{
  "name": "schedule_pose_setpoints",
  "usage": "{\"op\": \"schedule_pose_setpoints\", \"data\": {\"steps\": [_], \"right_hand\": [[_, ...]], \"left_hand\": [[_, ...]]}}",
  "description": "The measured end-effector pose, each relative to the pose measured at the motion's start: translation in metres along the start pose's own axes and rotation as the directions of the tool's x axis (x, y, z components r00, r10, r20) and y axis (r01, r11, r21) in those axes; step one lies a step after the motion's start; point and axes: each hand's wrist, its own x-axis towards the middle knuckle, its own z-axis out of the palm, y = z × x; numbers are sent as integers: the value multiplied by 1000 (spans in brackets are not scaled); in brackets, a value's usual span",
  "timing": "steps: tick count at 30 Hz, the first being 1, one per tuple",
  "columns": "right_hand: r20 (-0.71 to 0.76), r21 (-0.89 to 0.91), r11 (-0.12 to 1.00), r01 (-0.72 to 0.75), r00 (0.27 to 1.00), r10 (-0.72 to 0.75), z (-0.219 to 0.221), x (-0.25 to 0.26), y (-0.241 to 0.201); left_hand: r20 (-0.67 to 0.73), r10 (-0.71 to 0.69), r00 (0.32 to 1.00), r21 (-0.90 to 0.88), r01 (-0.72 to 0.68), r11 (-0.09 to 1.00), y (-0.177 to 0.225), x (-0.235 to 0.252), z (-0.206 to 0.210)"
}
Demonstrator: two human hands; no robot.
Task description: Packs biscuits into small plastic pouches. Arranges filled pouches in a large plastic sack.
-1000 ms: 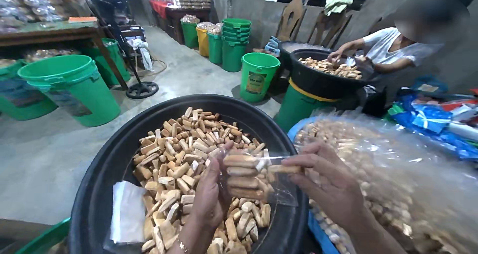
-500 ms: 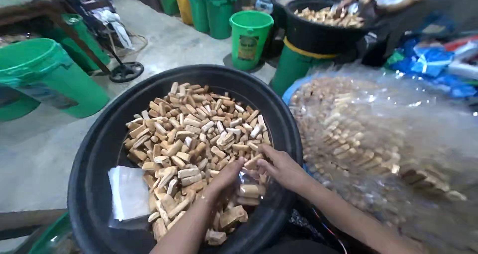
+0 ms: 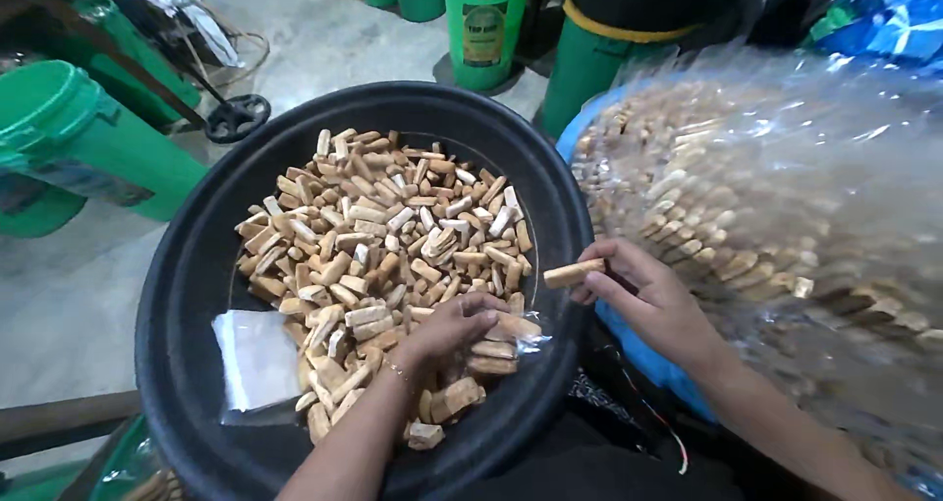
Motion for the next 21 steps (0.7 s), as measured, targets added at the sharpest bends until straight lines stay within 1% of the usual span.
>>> {"op": "schedule_pose_setpoints", "data": {"steps": [1,4,5,6,7,9,10,12,14,15,17,19,21], "right_hand": [[-12,-29,999,16,1000,-17,-2,-3,1],[-97,-236,967,99,987,-125,-3,-8,6],[-105,-309,944,119,982,-158,-2,-8,7],[-86,-372,918,137,980,-181,-1,-7,5],[-43,-415,897,155,981,-190,2,-4,1],[23,-434,876,211,974,-224,9,2,-7],[22,-402,881,250,964,-264,13,5,-11],[32,-273,907,321,945,-325,20,14,-19],[98,-135,925,356,934,-345,29,23,-26],[126,-119,923,365,928,-351,35,27,-29],[143,-183,909,373,925,-351,45,36,-37],[104,-264,893,365,931,-350,54,43,-44],[66,-255,904,343,939,-338,56,49,-47]], "left_hand": [[5,18,1000,-15,-18,1000,0,1,4],[182,57,982,-12,-55,998,-2,0,3],[175,52,983,-24,-49,999,-1,-1,3],[116,47,992,-44,-43,998,2,-2,4],[28,52,998,-65,-50,997,7,-4,4],[-166,95,982,-130,-118,984,14,-7,-1],[-248,117,962,-177,-163,971,18,-10,-5],[-369,155,916,-242,-256,936,28,-15,-12],[-416,207,885,-233,-324,917,34,-21,-17],[-431,237,870,-212,-354,911,37,-23,-16],[-463,296,836,-172,-412,895,44,-27,-13],[-496,333,802,-170,-466,868,49,-29,-9],[-548,321,772,-191,-490,851,53,-30,-4]]}}
